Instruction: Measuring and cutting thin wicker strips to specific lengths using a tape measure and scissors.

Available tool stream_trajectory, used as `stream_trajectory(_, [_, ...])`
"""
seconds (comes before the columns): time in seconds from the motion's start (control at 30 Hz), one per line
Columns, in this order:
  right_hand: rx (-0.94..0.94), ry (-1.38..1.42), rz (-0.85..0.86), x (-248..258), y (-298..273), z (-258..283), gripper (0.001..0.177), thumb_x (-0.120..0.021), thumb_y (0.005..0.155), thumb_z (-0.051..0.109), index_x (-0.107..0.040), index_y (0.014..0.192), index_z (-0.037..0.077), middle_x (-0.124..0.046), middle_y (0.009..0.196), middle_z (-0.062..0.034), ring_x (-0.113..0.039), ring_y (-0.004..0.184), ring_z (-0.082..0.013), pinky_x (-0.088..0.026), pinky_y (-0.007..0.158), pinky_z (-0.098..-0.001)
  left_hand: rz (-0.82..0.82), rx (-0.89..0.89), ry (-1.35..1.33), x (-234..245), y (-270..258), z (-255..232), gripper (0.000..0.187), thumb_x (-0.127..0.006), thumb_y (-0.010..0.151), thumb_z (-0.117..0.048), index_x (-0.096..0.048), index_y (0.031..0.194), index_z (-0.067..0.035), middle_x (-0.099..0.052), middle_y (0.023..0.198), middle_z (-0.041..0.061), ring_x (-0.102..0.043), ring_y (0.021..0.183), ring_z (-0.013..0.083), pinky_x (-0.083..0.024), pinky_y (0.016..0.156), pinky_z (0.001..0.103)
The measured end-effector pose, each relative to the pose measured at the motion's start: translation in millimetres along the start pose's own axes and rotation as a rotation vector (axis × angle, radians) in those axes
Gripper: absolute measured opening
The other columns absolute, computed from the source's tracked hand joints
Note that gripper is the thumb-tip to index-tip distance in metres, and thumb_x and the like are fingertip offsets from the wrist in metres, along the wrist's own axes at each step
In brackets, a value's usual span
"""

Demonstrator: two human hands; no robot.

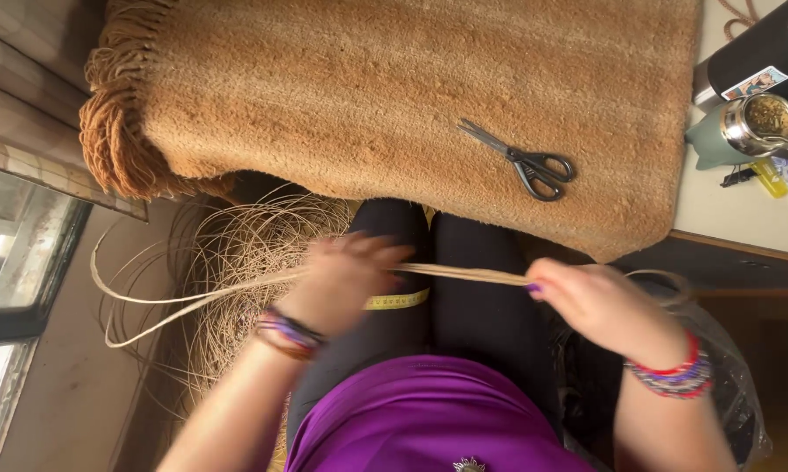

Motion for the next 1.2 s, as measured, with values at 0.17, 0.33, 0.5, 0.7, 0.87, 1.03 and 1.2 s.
stream_trajectory(0.17, [0.171,0.157,-0.017,-15.8,11.6,20.4,0.028,-0.05,0.1,0.019,-0.067,0.122,0.016,-0.08,0.107,-0.0059,-0.076,0.098,-0.0249,-0.059,0.087,-0.0391,-0.414,-0.095,-0.255,48.3,9.8,-101.8,0.047,-0.074,0.086,-0.04,-0.059,0.128,-0.022,-0.068,0.1,0.0,-0.069,0.09,0.0263,-0.055,0.072,0.044])
stream_trajectory(0.33, [0.143,0.112,-0.059,16.2,-2.0,19.0,0.016,-0.05,0.102,0.023,-0.064,0.098,0.017,-0.075,0.09,0.0008,-0.072,0.084,-0.019,-0.05,0.078,-0.0331,-0.36,-0.186,-0.405,43.9,0.9,-58.8,0.031,-0.053,0.096,-0.017,-0.067,0.124,-0.017,-0.075,0.099,0.006,-0.074,0.076,0.0268,-0.055,0.052,0.043])
stream_trajectory(0.5, [-0.062,0.053,0.034,4.7,-14.8,-29.8,0.02,-0.047,0.103,0.031,-0.062,0.099,0.019,-0.067,0.076,0.0017,-0.064,0.066,-0.0182,-0.047,0.071,-0.0316,-0.29,-0.109,-0.4,28.9,-14.9,14.2,0.028,-0.054,0.101,-0.02,-0.067,0.125,-0.017,-0.077,0.109,0.007,-0.076,0.082,0.0304,-0.058,0.062,0.047])
stream_trajectory(0.7, [-0.097,0.037,0.052,-7.7,-16.1,-44.2,0.021,-0.045,0.103,0.031,-0.061,0.094,0.02,-0.068,0.076,0.0028,-0.066,0.068,-0.0204,-0.047,0.072,-0.0329,-0.109,0.133,-0.241,16.6,-28.7,60.9,0.026,-0.049,0.102,-0.034,-0.071,0.114,-0.033,-0.078,0.084,0.005,-0.074,0.068,0.0329,-0.055,0.055,0.051])
stream_trajectory(0.87, [0.029,-0.034,0.044,-20.0,8.4,10.2,0.016,-0.051,0.101,0.031,-0.059,0.095,0.019,-0.072,0.076,-0.0057,-0.071,0.072,-0.0298,-0.045,0.067,-0.0445,-0.06,0.021,-0.144,21.2,0.0,-28.3,0.071,-0.07,0.081,-0.052,-0.053,0.143,-0.024,-0.058,0.14,0.007,-0.053,0.129,0.0332,-0.042,0.106,0.053])
stream_trajectory(1.03, [0.195,-0.094,0.021,-11.5,18.6,49.4,0.019,-0.052,0.102,0.025,-0.059,0.089,0.013,-0.071,0.078,-0.0095,-0.07,0.072,-0.0363,-0.046,0.063,-0.0507,-0.359,-0.141,-0.37,30.1,11.9,-100.3,0.049,-0.058,0.101,-0.038,-0.05,0.137,-0.006,-0.074,0.087,0.011,-0.07,0.063,0.0344,-0.05,0.044,0.049])
stream_trajectory(1.2, [0.022,0.067,0.075,-1.4,3.4,1.6,0.019,-0.048,0.102,0.029,-0.062,0.095,0.019,-0.073,0.081,0.0018,-0.07,0.073,-0.0192,-0.048,0.072,-0.0331,-0.168,-0.119,-0.243,17.4,3.4,-48.7,0.024,-0.046,0.098,-0.024,-0.061,0.117,-0.023,-0.072,0.086,0.003,-0.072,0.069,0.0298,-0.053,0.046,0.048])
Point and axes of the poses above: each hand's wrist, its own y-axis towards the middle knuckle, its own x-axis out of the back of the hand, z = x × y, the point moved 8 cm from there along y, towards the middle knuckle
